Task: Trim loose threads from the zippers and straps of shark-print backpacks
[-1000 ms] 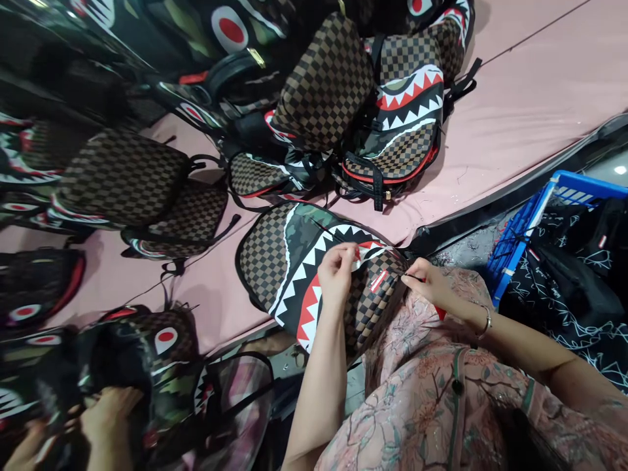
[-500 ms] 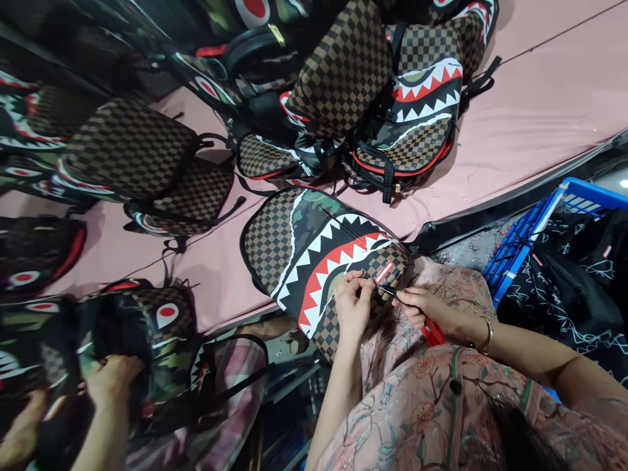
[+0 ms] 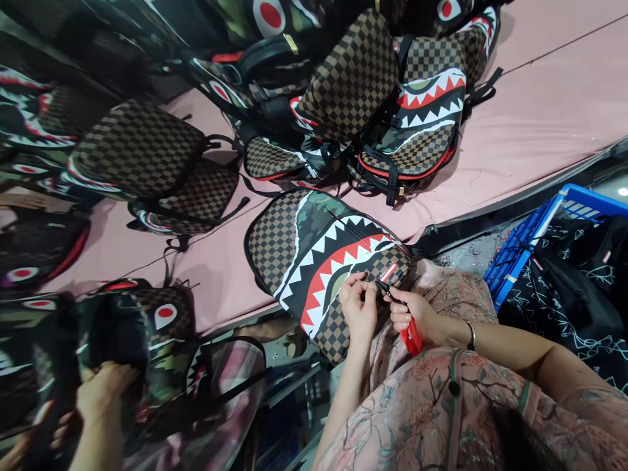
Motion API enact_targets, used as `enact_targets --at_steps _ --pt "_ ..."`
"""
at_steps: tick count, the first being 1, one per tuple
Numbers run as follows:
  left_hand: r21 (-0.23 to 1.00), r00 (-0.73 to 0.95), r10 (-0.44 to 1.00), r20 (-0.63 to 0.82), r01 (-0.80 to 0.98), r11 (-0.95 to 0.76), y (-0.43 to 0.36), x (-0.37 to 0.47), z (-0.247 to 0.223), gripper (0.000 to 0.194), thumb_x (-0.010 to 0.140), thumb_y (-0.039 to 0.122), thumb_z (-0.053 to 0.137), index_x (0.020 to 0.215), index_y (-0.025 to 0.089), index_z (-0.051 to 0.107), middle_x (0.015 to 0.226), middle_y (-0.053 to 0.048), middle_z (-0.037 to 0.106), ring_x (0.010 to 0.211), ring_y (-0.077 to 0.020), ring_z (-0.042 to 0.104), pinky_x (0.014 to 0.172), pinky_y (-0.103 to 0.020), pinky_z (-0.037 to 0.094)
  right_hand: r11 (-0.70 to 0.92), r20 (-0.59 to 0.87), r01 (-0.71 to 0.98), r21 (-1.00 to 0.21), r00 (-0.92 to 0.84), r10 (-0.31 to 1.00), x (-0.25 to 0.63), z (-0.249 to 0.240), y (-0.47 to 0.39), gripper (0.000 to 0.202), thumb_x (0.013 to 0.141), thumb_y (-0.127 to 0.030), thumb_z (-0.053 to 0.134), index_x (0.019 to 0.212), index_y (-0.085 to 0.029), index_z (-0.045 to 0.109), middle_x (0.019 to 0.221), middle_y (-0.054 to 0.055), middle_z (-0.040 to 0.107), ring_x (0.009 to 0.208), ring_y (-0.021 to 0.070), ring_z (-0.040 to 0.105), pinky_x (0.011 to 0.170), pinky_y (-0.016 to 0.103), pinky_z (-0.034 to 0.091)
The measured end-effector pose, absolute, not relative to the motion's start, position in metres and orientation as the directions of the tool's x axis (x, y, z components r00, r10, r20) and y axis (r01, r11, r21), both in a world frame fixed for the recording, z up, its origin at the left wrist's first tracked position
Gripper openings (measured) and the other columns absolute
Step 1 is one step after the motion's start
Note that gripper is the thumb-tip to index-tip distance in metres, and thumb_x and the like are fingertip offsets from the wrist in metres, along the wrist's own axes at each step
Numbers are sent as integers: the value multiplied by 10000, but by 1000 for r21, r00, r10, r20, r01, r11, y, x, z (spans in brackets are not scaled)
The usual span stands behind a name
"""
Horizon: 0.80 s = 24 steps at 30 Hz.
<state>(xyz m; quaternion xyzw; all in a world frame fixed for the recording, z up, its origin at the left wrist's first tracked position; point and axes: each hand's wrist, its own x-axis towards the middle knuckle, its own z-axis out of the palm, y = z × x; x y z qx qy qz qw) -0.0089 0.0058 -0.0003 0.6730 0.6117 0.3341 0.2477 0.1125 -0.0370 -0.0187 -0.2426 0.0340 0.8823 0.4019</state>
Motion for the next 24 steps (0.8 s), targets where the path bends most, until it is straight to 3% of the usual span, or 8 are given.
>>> enact_targets --at_steps 4,5,7,9,10,14,18,24 --pt "836 -5 981 192 524 -161 -4 -12 5 151 820 243 497 694 172 542 1024 -66 535 1001 -193 488 906 -383 367 -675 -480 -708 -211 -526 702 125 -16 -44 243 767 -406 603 722 -175 542 411 -109 306 330 39 196 332 163 203" --pt "853 5 980 199 490 -176 -8 -13 8 150 820 244 507 694 170 544 1003 -65 540 982 -186 500 890 -371 384 -632 -491 -716 -295 -454 743 133 -17 -44 212 766 -381 614 747 -178 556 443 -99 349 349 39 238 344 159 220" --pt "876 85 975 206 428 -222 -19 -13 14 152 810 229 532 671 167 546 918 -52 559 908 -169 530 839 -341 422 -480 -470 -629 -612 -199 860 154 -22 -40 176 739 -335 654 835 -202 589 559 -73 466 427 47 356 395 156 288" --pt "884 253 947 197 371 -283 -29 -12 21 118 806 204 542 698 169 574 917 -54 573 884 -161 547 824 -331 443 -267 -293 -295 -918 47 955 179 -31 -29 228 711 -318 678 904 -218 611 719 -32 562 569 85 478 492 188 382" --pt "883 342 921 189 351 -311 -34 -11 23 71 806 201 541 781 174 602 1002 -72 568 923 -169 547 841 -340 446 -173 -182 -106 -979 87 979 192 -37 -22 240 715 -318 670 925 -215 619 787 -7 588 653 116 520 556 218 417" --pt "862 521 845 119 368 -349 -43 -14 26 484 802 245 555 1268 212 429 1368 -140 344 1193 -248 414 938 -410 417 155 135 280 -947 -87 987 226 -54 12 183 764 -298 617 909 -188 643 864 55 625 810 184 561 717 309 441" --pt "850 461 883 89 426 -308 -45 -24 21 304 824 201 524 1125 224 555 1157 -86 558 1102 -205 504 946 -383 422 377 275 380 -845 -295 915 233 -52 34 180 823 -282 555 948 -191 647 858 64 638 816 183 564 761 327 435" --pt "854 373 921 110 439 -280 -48 -28 20 227 821 144 519 1020 215 603 1036 -64 612 1018 -177 543 907 -353 441 508 326 384 -771 -448 833 231 -43 51 194 850 -275 525 976 -188 643 874 66 648 825 177 569 762 312 443"
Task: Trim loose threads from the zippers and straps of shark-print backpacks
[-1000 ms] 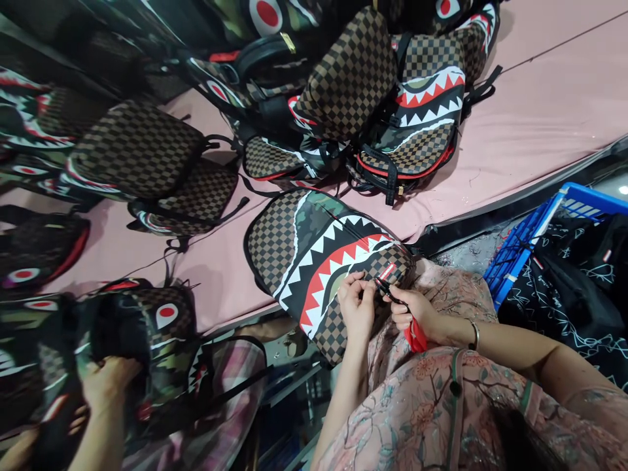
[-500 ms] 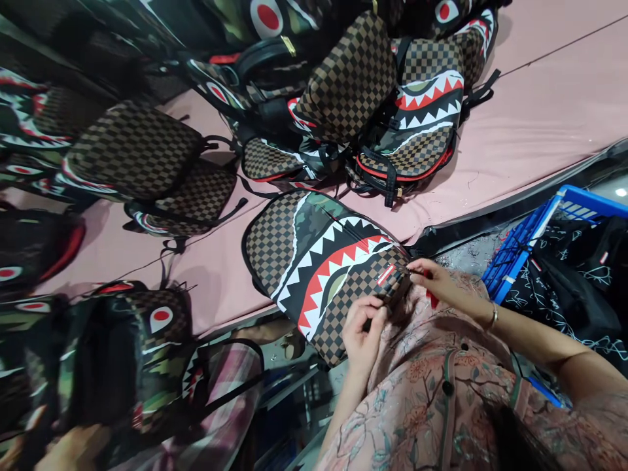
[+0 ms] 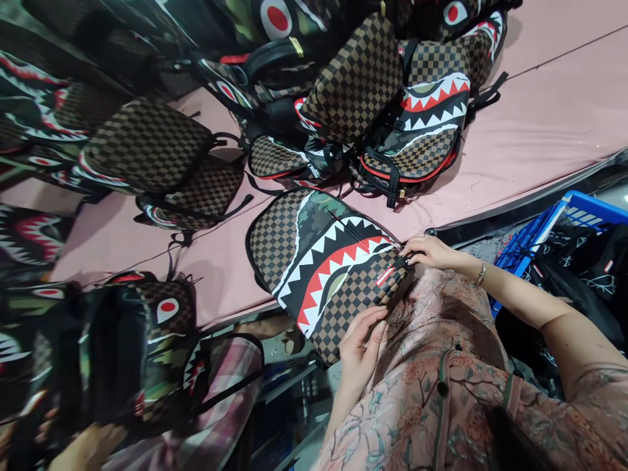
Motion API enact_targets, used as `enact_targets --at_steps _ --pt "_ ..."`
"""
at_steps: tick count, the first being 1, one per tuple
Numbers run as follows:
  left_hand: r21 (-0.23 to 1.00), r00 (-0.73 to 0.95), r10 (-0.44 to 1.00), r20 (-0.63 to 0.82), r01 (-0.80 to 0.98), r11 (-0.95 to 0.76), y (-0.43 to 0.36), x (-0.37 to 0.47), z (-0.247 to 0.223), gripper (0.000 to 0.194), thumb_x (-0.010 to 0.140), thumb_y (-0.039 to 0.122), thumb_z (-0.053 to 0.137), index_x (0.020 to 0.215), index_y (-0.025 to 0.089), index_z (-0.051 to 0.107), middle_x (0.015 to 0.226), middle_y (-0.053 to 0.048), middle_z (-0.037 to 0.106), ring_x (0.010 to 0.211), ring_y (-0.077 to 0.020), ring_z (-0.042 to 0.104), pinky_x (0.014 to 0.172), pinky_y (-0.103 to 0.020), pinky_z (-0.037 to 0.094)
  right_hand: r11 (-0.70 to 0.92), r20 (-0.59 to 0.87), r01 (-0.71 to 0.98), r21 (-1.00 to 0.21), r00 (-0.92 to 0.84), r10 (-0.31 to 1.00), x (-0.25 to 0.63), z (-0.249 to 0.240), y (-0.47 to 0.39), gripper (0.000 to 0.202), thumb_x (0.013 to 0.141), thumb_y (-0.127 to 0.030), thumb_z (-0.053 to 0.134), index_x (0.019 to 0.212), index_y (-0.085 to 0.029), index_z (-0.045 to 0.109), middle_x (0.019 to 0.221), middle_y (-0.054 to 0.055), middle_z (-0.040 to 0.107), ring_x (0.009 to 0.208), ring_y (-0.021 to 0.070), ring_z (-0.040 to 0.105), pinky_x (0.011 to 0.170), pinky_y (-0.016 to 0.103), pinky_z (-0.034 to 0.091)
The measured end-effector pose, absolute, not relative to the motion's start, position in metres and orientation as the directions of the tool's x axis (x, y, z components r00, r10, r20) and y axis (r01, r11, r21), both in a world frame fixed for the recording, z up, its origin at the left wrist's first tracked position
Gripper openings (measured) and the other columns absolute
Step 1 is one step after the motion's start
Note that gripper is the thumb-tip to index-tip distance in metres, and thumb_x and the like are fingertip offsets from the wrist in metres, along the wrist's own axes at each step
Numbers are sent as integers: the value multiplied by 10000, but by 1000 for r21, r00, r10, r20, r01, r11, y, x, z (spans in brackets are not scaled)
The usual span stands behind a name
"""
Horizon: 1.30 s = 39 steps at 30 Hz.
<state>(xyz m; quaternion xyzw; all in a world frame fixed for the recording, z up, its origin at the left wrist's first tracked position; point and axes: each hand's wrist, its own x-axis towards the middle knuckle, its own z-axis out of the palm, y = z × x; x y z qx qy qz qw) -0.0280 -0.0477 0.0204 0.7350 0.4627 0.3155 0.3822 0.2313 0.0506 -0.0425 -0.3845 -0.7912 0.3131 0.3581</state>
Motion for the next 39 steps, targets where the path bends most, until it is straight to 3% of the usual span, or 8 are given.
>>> enact_targets --at_steps 8,27,39 --pt "869 340 935 105 425 -252 -49 -26 21 214 830 137 499 991 210 619 1010 -60 625 989 -176 561 873 -343 454 564 390 418 -712 -433 813 236 -43 52 165 855 -289 520 922 -194 638 863 65 661 821 183 587 763 335 452" --pt "888 261 959 111 408 -214 -48 -27 22 187 849 206 482 953 194 638 980 -73 642 969 -185 574 873 -364 462 631 300 405 -662 -628 718 215 -16 59 242 893 -305 440 974 -180 630 880 73 641 845 178 568 778 305 433" --pt "890 249 961 124 400 -218 -50 -27 21 184 840 169 493 955 195 635 986 -66 642 974 -180 573 872 -350 459 699 308 536 -473 -643 701 197 -9 48 282 911 -298 382 945 -179 635 842 74 629 810 188 528 746 302 407"
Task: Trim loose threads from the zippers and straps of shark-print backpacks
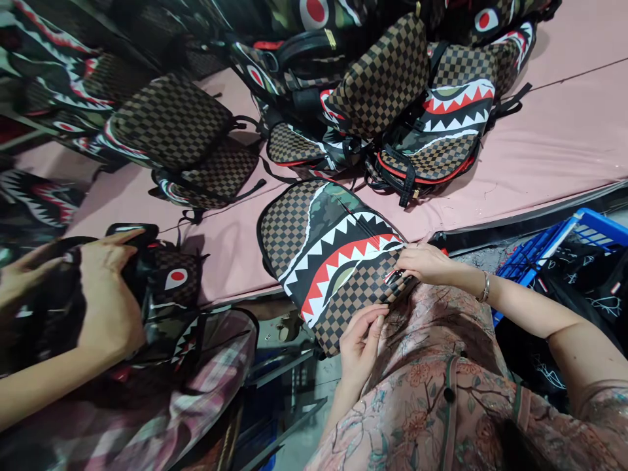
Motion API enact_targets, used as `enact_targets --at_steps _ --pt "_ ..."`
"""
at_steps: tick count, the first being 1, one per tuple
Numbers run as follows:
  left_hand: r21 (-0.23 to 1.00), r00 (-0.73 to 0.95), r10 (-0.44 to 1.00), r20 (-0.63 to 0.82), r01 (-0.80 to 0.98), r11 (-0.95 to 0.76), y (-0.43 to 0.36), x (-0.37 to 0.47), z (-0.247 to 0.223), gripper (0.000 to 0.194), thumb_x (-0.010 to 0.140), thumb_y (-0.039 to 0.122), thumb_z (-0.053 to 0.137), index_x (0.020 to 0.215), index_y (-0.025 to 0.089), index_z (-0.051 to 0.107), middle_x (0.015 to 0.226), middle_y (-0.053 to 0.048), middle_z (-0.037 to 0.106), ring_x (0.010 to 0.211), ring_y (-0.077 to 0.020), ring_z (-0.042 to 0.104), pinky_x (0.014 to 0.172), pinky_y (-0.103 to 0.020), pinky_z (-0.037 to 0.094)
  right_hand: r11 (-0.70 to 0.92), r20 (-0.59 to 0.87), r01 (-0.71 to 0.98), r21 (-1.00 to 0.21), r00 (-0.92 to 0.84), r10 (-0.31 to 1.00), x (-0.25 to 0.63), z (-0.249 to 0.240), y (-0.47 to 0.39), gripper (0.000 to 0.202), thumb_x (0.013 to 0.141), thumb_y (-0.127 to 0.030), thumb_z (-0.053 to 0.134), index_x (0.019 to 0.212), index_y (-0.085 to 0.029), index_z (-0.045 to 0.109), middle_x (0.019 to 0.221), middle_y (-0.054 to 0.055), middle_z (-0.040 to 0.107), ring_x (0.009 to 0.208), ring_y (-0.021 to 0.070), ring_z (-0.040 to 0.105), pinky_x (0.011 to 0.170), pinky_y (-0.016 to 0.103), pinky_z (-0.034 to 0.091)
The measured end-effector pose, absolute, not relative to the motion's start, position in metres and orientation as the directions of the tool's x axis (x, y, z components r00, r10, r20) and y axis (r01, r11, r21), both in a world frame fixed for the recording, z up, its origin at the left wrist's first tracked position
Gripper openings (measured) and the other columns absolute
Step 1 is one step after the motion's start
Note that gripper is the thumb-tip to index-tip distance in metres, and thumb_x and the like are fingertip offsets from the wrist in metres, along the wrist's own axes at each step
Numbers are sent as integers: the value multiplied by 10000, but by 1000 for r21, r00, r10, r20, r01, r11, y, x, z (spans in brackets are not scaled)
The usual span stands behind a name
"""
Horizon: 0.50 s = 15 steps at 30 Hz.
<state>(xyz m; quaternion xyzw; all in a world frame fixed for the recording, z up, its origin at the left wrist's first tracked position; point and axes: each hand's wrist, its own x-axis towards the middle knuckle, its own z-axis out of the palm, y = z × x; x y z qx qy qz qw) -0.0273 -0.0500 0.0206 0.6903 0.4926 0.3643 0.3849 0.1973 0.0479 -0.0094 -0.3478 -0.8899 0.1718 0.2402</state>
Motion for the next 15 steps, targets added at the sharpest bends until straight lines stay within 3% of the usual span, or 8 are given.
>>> enact_targets --at_steps 4,10,15 --pt "891 253 961 111 404 -209 -50 -27 19 187 847 187 484 955 193 636 983 -75 644 969 -185 575 867 -356 463 698 349 547 -462 -612 710 195 -19 42 281 913 -302 380 954 -198 638 828 70 636 793 186 534 751 309 405" --pt "897 275 955 112 387 -216 -48 -27 21 170 841 198 489 921 193 638 960 -81 641 942 -184 579 840 -351 469 645 342 406 -647 -602 721 197 -15 39 271 904 -338 407 969 -197 630 872 69 648 824 178 559 784 303 415" --pt "894 407 906 119 353 -276 -48 -25 25 70 797 206 555 757 170 599 866 -76 630 822 -173 586 752 -331 490 265 6 439 -859 -508 862 222 -4 50 214 821 -330 536 925 -172 635 877 54 658 796 173 582 724 282 431"
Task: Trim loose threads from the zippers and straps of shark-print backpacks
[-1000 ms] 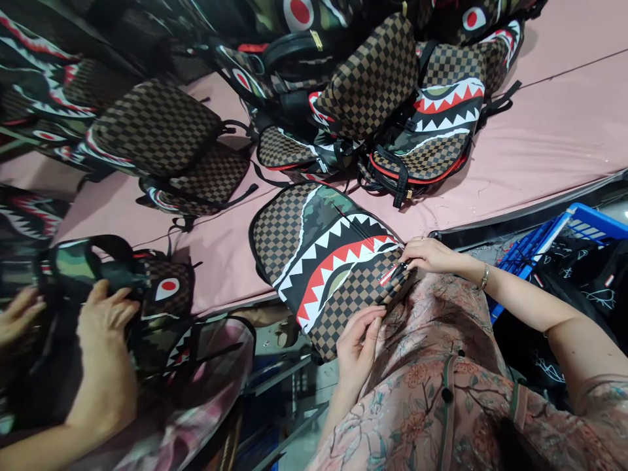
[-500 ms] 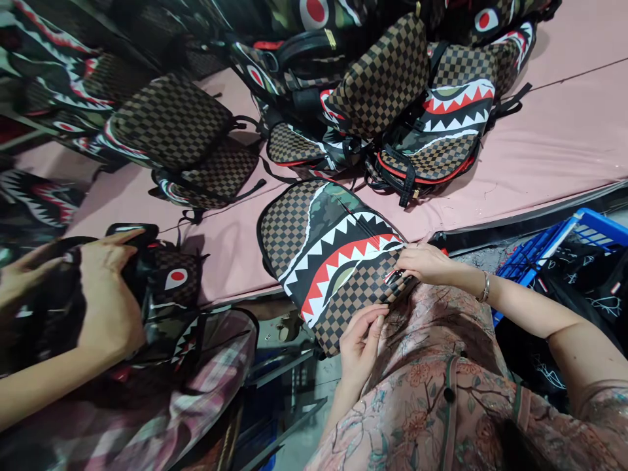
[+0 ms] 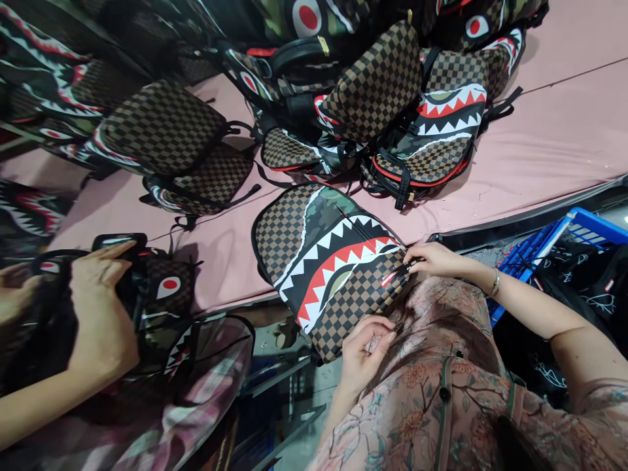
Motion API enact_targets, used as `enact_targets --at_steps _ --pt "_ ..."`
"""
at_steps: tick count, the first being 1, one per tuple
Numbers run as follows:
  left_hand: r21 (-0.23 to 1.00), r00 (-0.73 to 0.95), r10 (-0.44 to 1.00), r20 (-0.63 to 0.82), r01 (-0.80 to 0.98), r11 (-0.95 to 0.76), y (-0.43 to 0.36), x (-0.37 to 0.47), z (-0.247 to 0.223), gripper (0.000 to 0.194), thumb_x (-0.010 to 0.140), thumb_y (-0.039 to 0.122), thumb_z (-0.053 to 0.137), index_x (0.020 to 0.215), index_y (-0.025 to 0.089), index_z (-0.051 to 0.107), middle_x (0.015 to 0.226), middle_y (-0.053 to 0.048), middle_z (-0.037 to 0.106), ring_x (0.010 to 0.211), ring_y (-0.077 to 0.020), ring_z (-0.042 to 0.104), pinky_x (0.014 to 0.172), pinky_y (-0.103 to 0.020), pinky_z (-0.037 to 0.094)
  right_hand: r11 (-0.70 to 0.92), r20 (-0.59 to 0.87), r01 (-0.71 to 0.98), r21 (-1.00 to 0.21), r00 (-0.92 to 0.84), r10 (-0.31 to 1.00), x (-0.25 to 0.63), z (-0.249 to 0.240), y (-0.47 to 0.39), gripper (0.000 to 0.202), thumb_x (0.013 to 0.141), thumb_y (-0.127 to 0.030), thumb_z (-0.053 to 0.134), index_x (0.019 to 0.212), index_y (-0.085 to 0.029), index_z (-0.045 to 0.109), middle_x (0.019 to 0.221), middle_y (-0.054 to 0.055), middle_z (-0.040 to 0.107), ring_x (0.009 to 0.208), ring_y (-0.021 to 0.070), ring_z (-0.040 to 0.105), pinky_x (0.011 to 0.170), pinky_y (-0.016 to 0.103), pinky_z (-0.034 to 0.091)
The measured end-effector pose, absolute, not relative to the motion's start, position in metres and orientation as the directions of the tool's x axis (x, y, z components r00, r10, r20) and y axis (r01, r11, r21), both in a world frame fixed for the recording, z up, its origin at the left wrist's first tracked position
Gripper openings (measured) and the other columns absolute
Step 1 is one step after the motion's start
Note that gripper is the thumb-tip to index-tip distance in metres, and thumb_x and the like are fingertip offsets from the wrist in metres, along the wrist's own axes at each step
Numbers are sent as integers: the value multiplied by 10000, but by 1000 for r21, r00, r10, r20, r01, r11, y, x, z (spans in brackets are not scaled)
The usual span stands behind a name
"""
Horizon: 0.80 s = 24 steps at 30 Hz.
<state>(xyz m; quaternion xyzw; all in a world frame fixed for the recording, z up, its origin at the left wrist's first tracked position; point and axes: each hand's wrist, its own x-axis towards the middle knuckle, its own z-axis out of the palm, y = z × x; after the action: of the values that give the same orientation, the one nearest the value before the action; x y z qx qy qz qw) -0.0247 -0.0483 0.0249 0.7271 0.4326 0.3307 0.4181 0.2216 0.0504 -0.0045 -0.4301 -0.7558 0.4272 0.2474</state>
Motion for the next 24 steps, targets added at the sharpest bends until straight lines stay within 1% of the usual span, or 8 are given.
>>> enact_targets --at_steps 1,2,4,5,8,11,16,24 --pt "890 420 900 117 357 -282 -48 -23 25 57 792 205 561 822 171 596 914 -86 623 849 -178 582 766 -338 489 177 -69 433 -884 -493 867 227 -6 55 229 804 -336 551 926 -161 633 882 53 657 792 172 584 719 281 432" --pt "885 423 900 109 370 -282 -49 -22 25 154 790 204 563 939 174 582 995 -102 607 892 -185 576 793 -352 486 110 -124 416 -903 -496 860 233 -8 59 250 789 -347 559 921 -148 631 880 55 655 786 171 582 716 282 432" --pt "871 421 904 80 410 -269 -49 -20 23 408 791 206 561 1187 187 466 1165 -133 534 978 -194 555 860 -380 469 39 -183 370 -928 -547 817 241 -13 69 292 765 -373 570 897 -121 630 867 61 647 778 166 575 719 284 432" --pt "865 427 902 66 426 -266 -49 -19 23 471 796 207 554 1246 195 416 1206 -137 507 1008 -197 546 884 -387 461 26 -197 352 -936 -582 789 243 -14 74 305 754 -385 578 883 -113 630 855 59 643 773 162 570 721 284 431" --pt "857 461 885 63 430 -285 -49 -19 21 342 827 199 503 1169 207 503 1169 -113 544 1058 -202 531 910 -381 455 32 -212 335 -942 -664 717 244 -13 87 311 735 -400 597 863 -119 632 819 39 634 754 148 562 716 272 431" --pt "861 457 887 69 422 -285 -49 -21 19 247 842 193 474 1069 200 570 1099 -100 589 1047 -200 544 897 -367 467 98 -207 369 -924 -701 682 240 -5 96 289 741 -395 600 857 -134 640 818 31 636 752 143 561 705 257 428" --pt "854 417 907 57 451 -261 -51 -25 18 220 840 196 485 1025 200 604 1045 -84 620 997 -186 574 872 -337 478 192 -182 402 -895 -724 665 235 -2 103 264 754 -387 591 830 -142 648 791 24 636 712 133 554 664 241 418" --pt "865 401 914 70 432 -256 -49 -28 17 217 844 185 475 1013 202 611 1015 -82 626 965 -176 579 842 -329 484 111 -204 395 -912 -672 712 241 -5 97 274 740 -384 601 850 -138 644 818 35 654 756 158 579 703 266 426"
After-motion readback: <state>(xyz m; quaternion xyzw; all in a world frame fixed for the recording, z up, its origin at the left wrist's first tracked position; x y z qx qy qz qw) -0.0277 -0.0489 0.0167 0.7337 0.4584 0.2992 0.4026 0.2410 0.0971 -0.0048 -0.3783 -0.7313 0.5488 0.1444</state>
